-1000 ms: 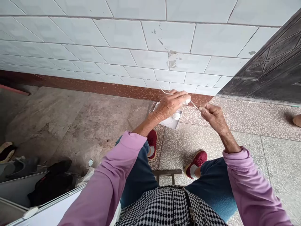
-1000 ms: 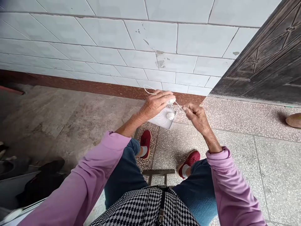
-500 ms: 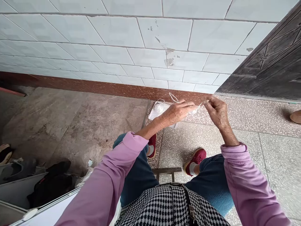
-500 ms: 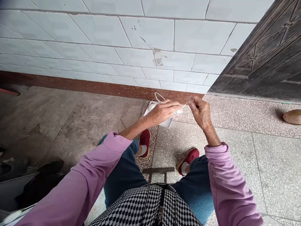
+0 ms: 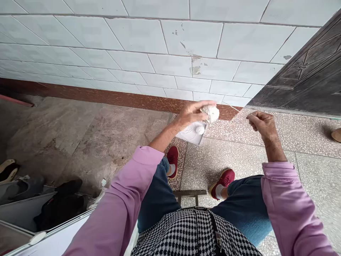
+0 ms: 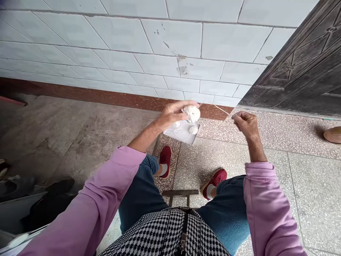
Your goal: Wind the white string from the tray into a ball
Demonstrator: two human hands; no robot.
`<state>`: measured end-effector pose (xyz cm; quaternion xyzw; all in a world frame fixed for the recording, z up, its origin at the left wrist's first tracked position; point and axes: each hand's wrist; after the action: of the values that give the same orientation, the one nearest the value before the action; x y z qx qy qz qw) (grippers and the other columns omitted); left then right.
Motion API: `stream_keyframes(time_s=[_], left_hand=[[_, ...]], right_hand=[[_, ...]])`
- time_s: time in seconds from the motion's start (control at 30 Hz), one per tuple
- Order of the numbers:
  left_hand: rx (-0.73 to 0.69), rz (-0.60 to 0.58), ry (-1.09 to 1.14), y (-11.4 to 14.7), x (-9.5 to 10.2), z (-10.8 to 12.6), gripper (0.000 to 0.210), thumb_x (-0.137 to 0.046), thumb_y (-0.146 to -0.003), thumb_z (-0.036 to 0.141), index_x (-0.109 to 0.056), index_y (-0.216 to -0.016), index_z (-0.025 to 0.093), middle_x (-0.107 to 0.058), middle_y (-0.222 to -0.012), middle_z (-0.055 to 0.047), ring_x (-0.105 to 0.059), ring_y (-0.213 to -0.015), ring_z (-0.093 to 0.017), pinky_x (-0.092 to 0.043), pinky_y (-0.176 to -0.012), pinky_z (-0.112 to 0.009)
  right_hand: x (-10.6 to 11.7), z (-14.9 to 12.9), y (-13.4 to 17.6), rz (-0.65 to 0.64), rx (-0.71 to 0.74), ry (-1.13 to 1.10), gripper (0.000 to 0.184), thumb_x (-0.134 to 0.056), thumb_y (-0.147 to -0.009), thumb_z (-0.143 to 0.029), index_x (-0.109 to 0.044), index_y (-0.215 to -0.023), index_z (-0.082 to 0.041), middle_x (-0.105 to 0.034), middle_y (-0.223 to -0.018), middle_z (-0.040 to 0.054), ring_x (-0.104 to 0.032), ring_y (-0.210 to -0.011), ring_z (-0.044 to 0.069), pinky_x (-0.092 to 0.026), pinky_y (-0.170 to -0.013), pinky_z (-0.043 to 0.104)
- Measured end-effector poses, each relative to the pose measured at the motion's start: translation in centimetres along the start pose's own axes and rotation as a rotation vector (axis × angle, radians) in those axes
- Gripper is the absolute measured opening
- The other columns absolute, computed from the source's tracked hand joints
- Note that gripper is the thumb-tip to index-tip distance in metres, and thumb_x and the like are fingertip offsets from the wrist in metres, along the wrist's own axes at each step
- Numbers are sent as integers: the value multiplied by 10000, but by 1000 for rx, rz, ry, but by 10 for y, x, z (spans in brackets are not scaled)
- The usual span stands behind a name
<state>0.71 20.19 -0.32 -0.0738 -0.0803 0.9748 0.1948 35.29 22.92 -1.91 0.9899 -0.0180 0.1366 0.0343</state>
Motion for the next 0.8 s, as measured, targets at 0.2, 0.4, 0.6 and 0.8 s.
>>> stream_keyframes(time_s=[0.2,0.4,0.6,0.8], left_hand=[[108,408,246,-5,30,9,525,-898,-789,424,-772,-1248,201,-795,-1271,-134,-767,-1113,-254,-638,-912,-357],[84,465,214,-6,37,6,415,-840,-844,409,-756,-1198,209,-781,-1237,-134,-748,-1187,-268,-650,-959,-389],[193,273,267,-15,8,-5,507,-878,-750,404,-721,-1191,210,-793,-1240,-146,-764,-1124,-275,-663,-924,-421],[211,237,267,-22,-23,-11,525,-869,-756,403,-696,-1203,189,-778,-1273,-152,-767,-1129,-271,-656,-943,-437]], right_hand=[[40,50,-20,94,-149,107,279,-841,-771,-309,-651,-585,-225,-512,-466,-8,-392,-417,94,-268,-367,247],[41,67,-25,-23,-184,305,149,-844,-704,-204,-741,-597,-196,-655,-529,44,-557,-483,149,-445,-437,280],[-28,25,-11,-339,75,225,281,-789,-860,-377,-834,-1070,-196,-834,-1156,133,-775,-1045,280,-662,-859,462],[-104,-26,29,-662,98,-219,405,-839,-911,-567,-772,-1115,-223,-816,-1017,70,-757,-972,213,-632,-924,416]])
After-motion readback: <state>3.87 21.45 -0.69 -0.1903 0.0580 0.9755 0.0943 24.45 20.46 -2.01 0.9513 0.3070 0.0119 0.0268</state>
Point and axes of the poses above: each hand's wrist, its own y-axis away from the middle knuckle, its own x-axis out of the back of the hand, z = x × y
